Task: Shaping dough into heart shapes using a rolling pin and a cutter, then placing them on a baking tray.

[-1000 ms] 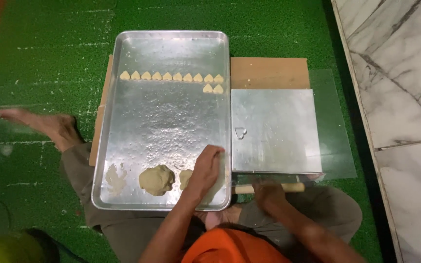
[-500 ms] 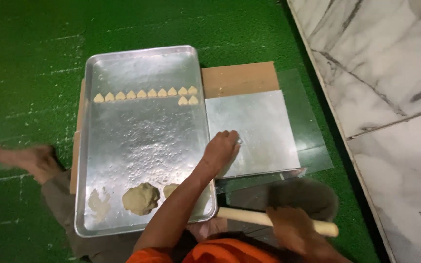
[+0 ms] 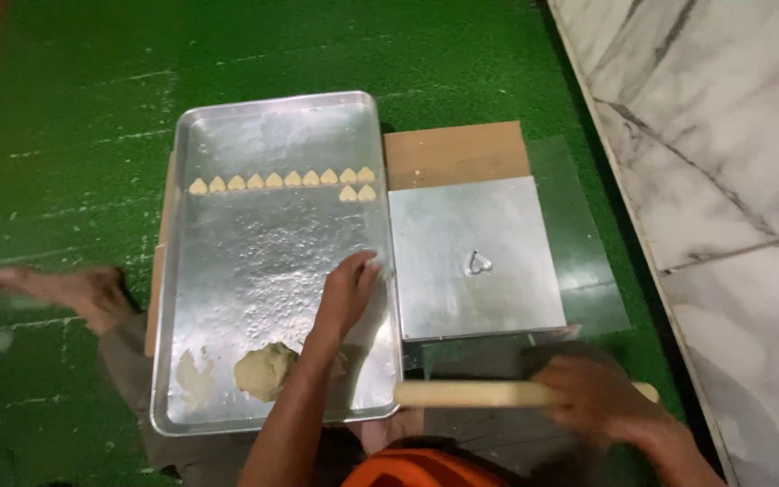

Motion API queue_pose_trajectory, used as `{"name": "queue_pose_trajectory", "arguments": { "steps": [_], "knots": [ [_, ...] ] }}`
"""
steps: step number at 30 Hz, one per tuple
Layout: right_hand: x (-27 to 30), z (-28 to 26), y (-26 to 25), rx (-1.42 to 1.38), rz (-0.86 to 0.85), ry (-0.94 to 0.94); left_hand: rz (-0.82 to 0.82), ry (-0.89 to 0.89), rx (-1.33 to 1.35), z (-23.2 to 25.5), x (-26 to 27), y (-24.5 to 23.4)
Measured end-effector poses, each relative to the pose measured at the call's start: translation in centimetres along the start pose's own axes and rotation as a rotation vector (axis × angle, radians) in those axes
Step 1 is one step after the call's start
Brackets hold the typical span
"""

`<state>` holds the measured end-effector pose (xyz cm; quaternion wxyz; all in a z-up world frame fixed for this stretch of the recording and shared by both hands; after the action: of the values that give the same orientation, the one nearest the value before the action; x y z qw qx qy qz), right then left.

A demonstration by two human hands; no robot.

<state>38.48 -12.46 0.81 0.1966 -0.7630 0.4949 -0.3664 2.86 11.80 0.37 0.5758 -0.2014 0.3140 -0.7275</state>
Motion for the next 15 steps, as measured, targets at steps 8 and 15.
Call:
{"name": "queue_pose_trajectory", "arguments": {
  "steps": [8,15],
  "knots": [
    [-10.7,-3.0,0.3,0.291,0.338,-0.227,-0.1,-0.369,0.244,0.1,7.9,-3.6],
    [-13.7,-3.3,0.6,0.22,0.17,-0.102,-0.19,-0.4,0.006,1.8,8.0,-4.5]
  ]
}}
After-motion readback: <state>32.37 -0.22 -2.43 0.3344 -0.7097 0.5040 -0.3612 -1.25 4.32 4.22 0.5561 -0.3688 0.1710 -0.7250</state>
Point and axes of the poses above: each hand's wrist, its own x-axis away from the middle knuckle, its own y-axis out of the palm, z = x × y, the point moved 1 cm from there along -x, towards the middle knuckle, and after that the axes turned 13 degrees about -x, right-handed, at the moved point
